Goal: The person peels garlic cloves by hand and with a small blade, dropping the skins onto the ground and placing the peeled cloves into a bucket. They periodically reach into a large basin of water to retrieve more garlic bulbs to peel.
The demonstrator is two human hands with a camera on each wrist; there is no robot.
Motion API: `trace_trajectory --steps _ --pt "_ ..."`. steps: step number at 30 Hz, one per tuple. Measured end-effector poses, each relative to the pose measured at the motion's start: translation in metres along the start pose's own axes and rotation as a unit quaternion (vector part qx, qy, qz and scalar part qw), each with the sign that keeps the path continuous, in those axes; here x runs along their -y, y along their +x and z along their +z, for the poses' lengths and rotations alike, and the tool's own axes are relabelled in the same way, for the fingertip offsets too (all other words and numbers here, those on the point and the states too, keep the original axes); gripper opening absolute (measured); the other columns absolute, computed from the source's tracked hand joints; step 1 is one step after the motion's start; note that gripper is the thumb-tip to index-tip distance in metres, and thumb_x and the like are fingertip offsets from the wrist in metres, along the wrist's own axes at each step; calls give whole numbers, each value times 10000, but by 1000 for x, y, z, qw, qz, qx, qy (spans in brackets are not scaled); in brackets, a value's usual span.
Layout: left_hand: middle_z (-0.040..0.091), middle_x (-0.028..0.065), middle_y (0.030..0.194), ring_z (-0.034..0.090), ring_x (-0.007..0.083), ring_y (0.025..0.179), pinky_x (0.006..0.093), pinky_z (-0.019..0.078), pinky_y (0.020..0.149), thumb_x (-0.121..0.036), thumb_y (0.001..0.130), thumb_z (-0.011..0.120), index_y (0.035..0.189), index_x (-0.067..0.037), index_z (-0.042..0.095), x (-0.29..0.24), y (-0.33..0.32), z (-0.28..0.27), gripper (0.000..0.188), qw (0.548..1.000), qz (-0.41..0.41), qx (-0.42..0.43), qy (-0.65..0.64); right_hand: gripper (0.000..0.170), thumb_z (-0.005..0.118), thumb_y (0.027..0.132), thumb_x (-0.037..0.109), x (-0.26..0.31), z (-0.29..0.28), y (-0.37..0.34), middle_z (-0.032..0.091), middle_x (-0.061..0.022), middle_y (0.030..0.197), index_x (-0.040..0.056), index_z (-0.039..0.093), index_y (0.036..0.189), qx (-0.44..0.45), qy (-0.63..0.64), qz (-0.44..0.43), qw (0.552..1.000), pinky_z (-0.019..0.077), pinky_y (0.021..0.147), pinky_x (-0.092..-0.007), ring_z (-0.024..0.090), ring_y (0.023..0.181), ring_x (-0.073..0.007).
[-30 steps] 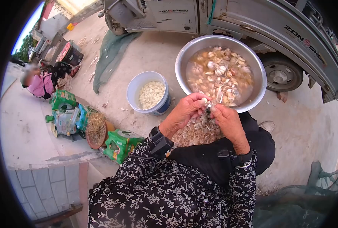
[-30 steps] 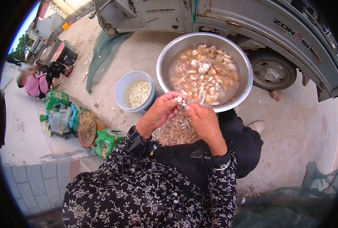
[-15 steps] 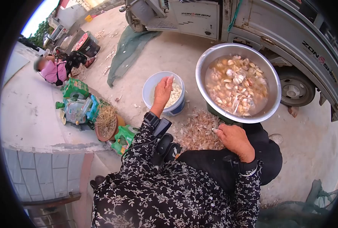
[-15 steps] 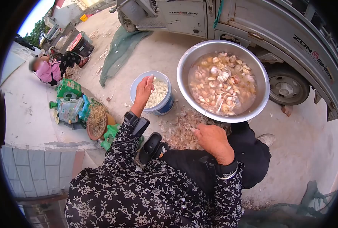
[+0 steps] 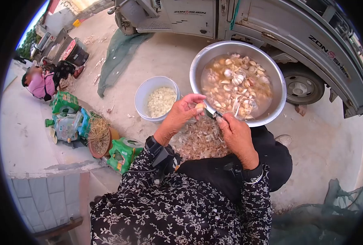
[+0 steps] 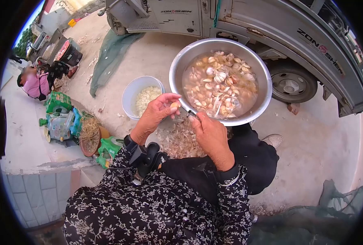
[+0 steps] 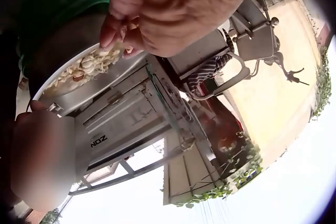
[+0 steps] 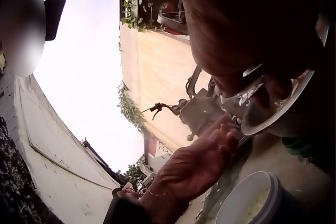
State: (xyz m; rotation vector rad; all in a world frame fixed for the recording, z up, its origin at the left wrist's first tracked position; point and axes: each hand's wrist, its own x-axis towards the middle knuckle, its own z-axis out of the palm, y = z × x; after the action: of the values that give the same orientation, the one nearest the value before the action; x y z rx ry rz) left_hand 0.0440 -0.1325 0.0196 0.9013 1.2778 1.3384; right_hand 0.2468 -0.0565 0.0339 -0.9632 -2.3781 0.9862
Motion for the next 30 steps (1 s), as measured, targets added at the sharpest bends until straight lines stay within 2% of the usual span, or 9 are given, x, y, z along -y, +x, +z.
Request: trace_trajectory --steps 5,10,12,13,16,18,19,22,30 --pt "586 61 1090 585 116 1002 254 496 874 -17 882 605 1225 2 488 0 -2 24 363 998 30 -9 51 235 514 932 293 -2 0 1 625 -168 721 60 538 948 17 -22 14 1000 453 614 -486 616 704 -378" --pt "588 60 1098 588 108 995 251 497 862 -13 877 611 1137 0 524 2 -4 29 275 985 42 5 165 271 483 942 318 -3 -1 0 637 -183 727 54 540 961 29 -39 38 998 467 632 -504 625 718 -391" --pt "596 53 1078 592 102 986 249 500 850 -21 881 611 1113 -2 544 4 -4 31 243 987 60 9 150 281 470 945 317 -8 -1 -1 625 -205 693 46 545 949 40 -28 39 998 465 624 -525 619 689 -409" --pt "596 53 1078 592 102 986 249 500 850 -21 881 611 1113 -2 544 3 -2 33 243 987 78 13 142 287 475 950 343 -3 -6 -1 622 -193 763 73 570 933 64 -21 80 994 452 647 -494 601 761 -409" --pt "604 32 1013 594 85 909 238 507 785 -71 903 605 1095 -9 560 -1 -4 36 206 996 43 11 71 308 467 952 352 -5 -7 -2 634 -197 793 78 605 978 64 1 72 995 462 664 -485 607 777 -404" --pt "602 11 953 573 64 825 227 497 713 -136 926 596 1114 -19 555 -7 -4 38 225 999 -29 22 30 313 465 952 357 -9 -7 -2 637 -198 800 79 607 985 62 0 70 996 465 668 -483 609 781 -402" --pt "592 2 917 549 54 763 216 477 669 -168 937 587 1111 -26 540 -2 -4 39 229 999 -20 21 19 319 463 953 361 -10 -6 -2 639 -200 806 81 609 993 62 6 74 995 468 672 -481 611 785 -401" --pt "590 9 913 549 51 757 212 474 664 -156 935 588 1083 -31 523 14 -3 38 204 999 29 26 7 333 461 951 377 -4 -7 -4 642 -193 809 80 608 987 73 -32 91 993 472 680 -476 615 790 -399" --pt "595 -3 812 536 29 654 188 457 576 -143 893 638 978 -35 525 6 -7 37 178 1000 -18 12 16 332 459 947 399 0 -10 -7 649 -180 834 111 609 1015 83 -48 69 993 476 699 -473 620 813 -388"
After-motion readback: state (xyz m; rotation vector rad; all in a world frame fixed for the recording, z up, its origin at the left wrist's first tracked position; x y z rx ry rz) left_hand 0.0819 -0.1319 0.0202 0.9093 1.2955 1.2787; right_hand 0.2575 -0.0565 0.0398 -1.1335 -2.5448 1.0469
